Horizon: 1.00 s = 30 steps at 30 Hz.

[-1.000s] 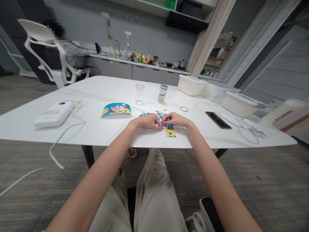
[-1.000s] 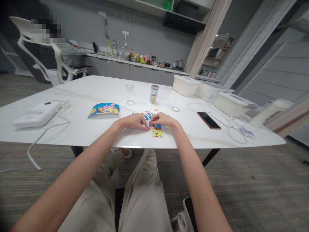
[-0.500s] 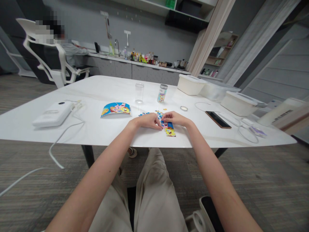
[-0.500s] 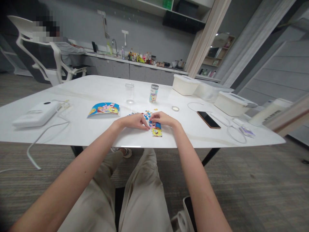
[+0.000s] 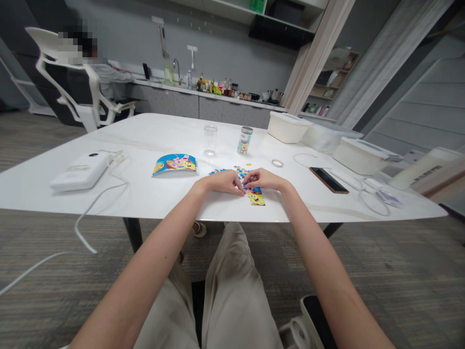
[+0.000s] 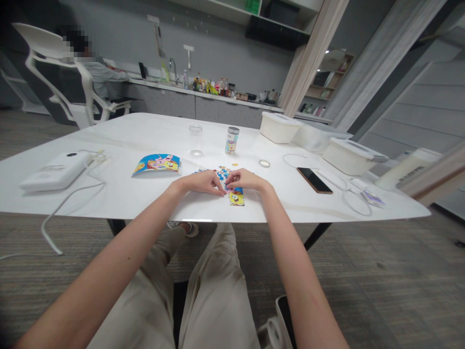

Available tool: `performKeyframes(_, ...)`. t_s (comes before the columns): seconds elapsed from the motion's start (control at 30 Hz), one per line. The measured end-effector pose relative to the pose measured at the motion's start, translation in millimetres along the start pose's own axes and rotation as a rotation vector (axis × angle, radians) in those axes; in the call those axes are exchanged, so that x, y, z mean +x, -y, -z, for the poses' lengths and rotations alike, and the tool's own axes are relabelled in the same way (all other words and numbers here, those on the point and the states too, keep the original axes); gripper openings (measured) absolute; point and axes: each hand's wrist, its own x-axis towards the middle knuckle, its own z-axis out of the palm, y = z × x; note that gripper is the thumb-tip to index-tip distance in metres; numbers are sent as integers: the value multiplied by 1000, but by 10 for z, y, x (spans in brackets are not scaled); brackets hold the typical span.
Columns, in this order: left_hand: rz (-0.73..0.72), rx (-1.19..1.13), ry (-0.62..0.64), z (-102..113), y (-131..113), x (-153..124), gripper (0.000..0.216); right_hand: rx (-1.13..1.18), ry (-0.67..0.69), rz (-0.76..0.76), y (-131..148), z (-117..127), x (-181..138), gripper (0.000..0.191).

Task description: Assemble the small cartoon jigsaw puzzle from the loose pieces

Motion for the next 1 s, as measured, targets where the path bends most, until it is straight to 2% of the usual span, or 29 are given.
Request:
performKeyframes(0.33,9,-14,10,-7,17,4,30,-46,-11,-4,31,4,0,25)
performKeyframes(0.47,-3,-17,8,-8,24,0,28,5,18,-3,36,3,-7,24)
performKeyframes(0.7,-9,7,10,0,18,-5,30,131,-14,52,48,-12,-1,26)
performKeyframes(1.0,-4,-9,4,7,-4,-12,26,90,-26,69,60,-21,10,26)
